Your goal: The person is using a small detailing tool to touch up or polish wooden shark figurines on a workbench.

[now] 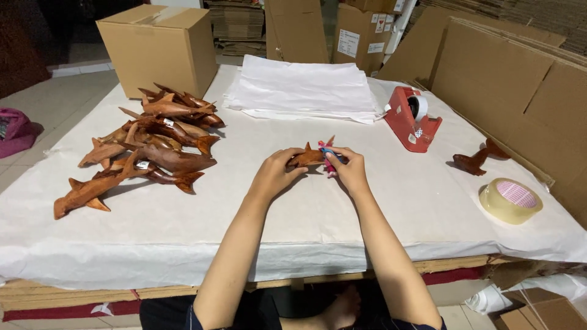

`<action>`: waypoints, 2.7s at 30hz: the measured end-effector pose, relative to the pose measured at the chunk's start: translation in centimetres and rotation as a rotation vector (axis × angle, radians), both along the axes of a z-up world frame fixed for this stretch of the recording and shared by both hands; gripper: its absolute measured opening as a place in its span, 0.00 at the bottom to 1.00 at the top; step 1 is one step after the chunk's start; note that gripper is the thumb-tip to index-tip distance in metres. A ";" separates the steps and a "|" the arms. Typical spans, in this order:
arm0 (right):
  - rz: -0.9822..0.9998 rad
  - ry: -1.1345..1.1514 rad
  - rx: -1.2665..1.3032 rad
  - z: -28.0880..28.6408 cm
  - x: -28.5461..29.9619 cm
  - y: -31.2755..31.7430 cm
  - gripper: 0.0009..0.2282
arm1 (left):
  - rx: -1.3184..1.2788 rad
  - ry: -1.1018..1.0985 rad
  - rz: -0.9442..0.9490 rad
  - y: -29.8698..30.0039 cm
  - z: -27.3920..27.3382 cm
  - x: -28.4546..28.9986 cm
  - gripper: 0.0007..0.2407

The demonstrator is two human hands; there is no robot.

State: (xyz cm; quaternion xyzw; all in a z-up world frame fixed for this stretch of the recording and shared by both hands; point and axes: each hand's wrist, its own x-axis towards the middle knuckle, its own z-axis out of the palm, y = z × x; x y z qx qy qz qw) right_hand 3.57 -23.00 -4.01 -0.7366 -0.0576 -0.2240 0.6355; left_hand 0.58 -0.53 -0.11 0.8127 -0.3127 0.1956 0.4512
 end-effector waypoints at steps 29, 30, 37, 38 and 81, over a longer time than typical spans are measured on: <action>-0.083 -0.702 -0.397 3.5 -4.4 4.3 0.11 | -0.170 -0.420 0.180 -0.3 -1.4 1.5 0.25; -0.112 -0.727 -0.305 3.8 -4.8 4.4 0.11 | -0.214 -0.402 0.151 -0.3 -1.2 1.2 0.30; 0.003 -0.475 0.157 0.6 -0.6 2.8 0.08 | 0.007 -0.210 0.089 -0.2 -0.2 0.2 0.31; 0.082 -0.413 0.199 0.5 -0.7 3.1 0.09 | 0.001 -0.095 0.051 -0.2 0.2 -0.5 0.26; -0.366 -0.762 -0.483 2.2 -2.9 3.4 0.08 | 0.147 0.227 0.073 -0.8 3.4 -2.7 0.23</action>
